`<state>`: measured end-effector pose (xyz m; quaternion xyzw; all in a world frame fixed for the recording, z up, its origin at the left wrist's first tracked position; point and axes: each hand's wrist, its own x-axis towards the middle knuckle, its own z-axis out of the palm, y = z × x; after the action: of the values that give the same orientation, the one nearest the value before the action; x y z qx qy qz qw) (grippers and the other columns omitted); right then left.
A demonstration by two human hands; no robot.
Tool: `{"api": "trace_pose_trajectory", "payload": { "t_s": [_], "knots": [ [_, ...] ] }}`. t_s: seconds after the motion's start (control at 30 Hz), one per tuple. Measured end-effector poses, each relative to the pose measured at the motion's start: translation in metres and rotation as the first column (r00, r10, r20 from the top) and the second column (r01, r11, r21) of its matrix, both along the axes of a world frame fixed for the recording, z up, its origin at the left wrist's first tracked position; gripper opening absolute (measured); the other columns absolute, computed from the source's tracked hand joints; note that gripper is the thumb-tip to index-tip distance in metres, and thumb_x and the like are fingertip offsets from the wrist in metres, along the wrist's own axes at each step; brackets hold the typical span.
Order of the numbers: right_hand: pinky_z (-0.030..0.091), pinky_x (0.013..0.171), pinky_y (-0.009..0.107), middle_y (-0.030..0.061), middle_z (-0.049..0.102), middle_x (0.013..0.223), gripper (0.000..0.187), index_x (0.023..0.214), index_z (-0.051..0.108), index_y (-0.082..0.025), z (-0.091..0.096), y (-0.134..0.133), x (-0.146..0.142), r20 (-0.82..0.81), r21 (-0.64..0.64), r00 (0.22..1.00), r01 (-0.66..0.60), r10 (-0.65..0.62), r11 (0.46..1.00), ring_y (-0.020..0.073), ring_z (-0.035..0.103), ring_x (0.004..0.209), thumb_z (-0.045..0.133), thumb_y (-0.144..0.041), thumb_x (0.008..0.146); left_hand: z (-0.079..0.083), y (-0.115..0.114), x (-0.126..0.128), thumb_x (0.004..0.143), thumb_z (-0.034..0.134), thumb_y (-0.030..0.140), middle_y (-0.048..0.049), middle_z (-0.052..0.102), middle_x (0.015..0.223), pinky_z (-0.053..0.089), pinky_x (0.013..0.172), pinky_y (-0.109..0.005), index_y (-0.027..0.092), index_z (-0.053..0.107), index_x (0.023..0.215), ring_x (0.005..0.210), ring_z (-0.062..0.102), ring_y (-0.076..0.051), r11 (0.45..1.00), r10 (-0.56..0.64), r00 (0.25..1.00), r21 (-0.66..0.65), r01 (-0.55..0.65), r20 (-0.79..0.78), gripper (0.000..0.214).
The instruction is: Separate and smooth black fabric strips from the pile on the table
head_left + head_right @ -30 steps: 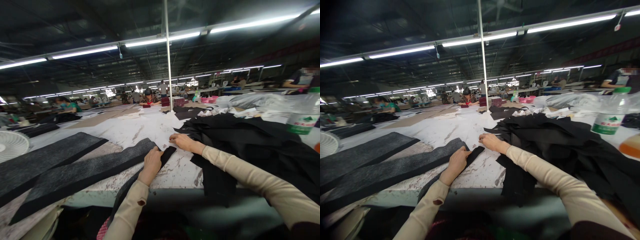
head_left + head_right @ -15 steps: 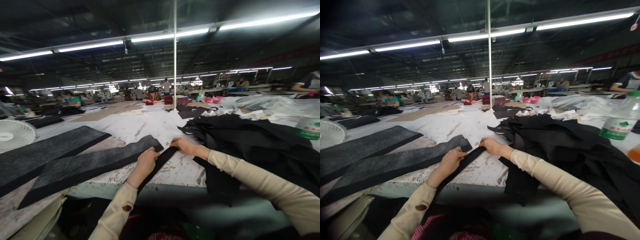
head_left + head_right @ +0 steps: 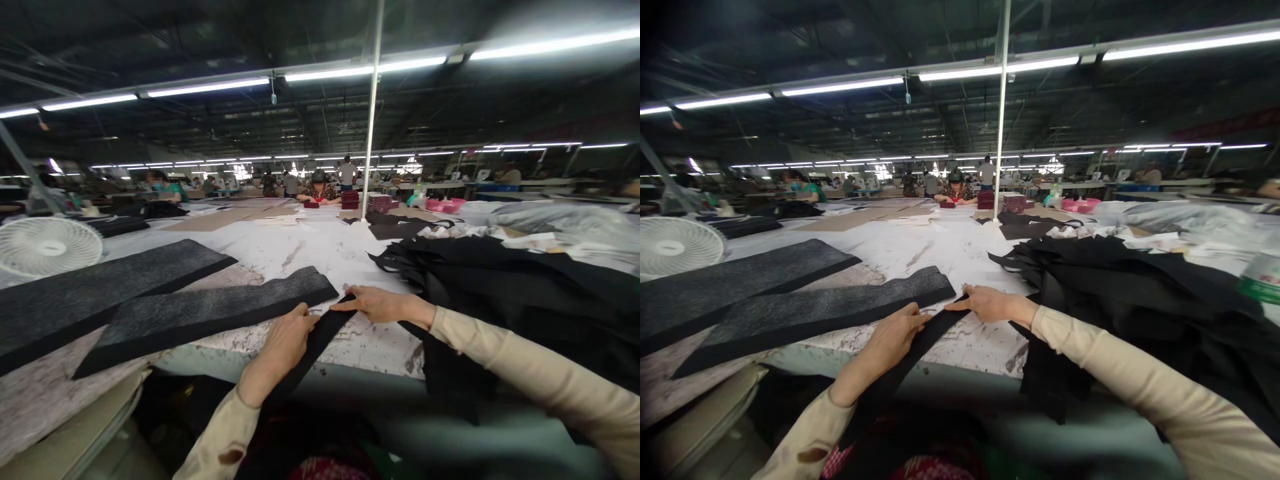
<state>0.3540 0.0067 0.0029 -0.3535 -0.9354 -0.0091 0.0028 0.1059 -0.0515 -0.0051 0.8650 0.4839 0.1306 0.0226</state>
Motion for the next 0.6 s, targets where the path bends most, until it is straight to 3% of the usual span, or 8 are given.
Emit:
{"api": "trace_pose_trajectory", "payload": {
  "t_s": [0.13,0.23,0.33,0.43,0.5,0.6],
  "knots": [
    [0.046,0.087,0.026,0.0103,0.048,0.131,0.074,0.141,0.041,-0.032,-0.004,0.001,0.005,0.004,0.004,1.000,-0.004,0.004,1.000,0.0168,0.061,0.097,0.041,0.004,0.076,-0.001,-0.008,-0.007,0.091,0.040,0.018,-0.0027,0.057,0.090,0.040,0.069,-0.024,0.023,0.067,0.098,0.083,0.059,-0.014,0.998,0.053,0.997,-0.024,-0.052,0.050,0.029],
    [0.046,0.090,0.028,0.0086,0.041,0.143,0.075,0.141,0.041,-0.035,-0.004,0.011,0.016,0.053,0.023,0.997,0.049,-0.050,0.999,0.0200,0.059,0.107,0.041,0.004,0.077,0.002,0.000,0.014,0.092,0.037,0.016,-0.0040,0.058,0.095,0.041,0.069,-0.025,0.022,0.067,0.095,0.086,0.060,-0.016,0.997,0.080,0.996,0.015,-0.079,-0.043,0.030],
    [0.039,0.100,0.042,0.0089,0.036,0.147,0.070,0.138,0.045,-0.036,0.001,0.027,0.027,0.154,0.119,0.974,0.146,-0.164,0.982,0.0287,0.048,0.124,0.041,0.003,0.079,0.006,0.015,0.044,0.090,0.034,0.011,-0.0065,0.058,0.101,0.044,0.072,-0.027,0.019,0.066,0.094,0.089,0.061,-0.017,0.997,0.070,0.991,0.048,-0.065,-0.113,0.033],
    [0.034,0.102,0.051,0.0107,0.040,0.145,0.066,0.132,0.053,-0.034,0.009,0.040,0.030,0.213,0.220,0.959,0.139,-0.187,0.966,0.0329,0.039,0.130,0.044,0.002,0.078,0.009,0.027,0.065,0.087,0.034,0.006,-0.0082,0.059,0.104,0.045,0.076,-0.029,0.016,0.066,0.095,0.091,0.062,-0.019,0.998,0.050,0.992,0.053,-0.044,-0.119,0.035],
    [0.039,0.099,0.046,0.0126,0.047,0.138,0.062,0.127,0.059,-0.030,0.014,0.045,0.026,0.213,0.212,0.965,0.106,-0.151,0.972,0.0308,0.046,0.123,0.045,0.002,0.076,0.010,0.031,0.070,0.086,0.034,0.004,-0.0089,0.059,0.104,0.045,0.077,-0.030,0.016,0.067,0.095,0.091,0.063,-0.019,0.998,0.041,0.991,0.053,-0.035,-0.125,0.036],
    [0.046,0.091,0.033,0.0125,0.059,0.123,0.059,0.124,0.062,-0.024,0.015,0.045,0.017,0.122,0.092,0.986,0.098,-0.109,0.991,0.0238,0.058,0.107,0.045,0.003,0.074,0.010,0.032,0.069,0.087,0.035,0.005,-0.0092,0.059,0.105,0.046,0.077,-0.030,0.016,0.067,0.095,0.091,0.063,-0.019,0.998,0.040,0.991,0.055,-0.033,-0.127,0.035]
  ]
}}
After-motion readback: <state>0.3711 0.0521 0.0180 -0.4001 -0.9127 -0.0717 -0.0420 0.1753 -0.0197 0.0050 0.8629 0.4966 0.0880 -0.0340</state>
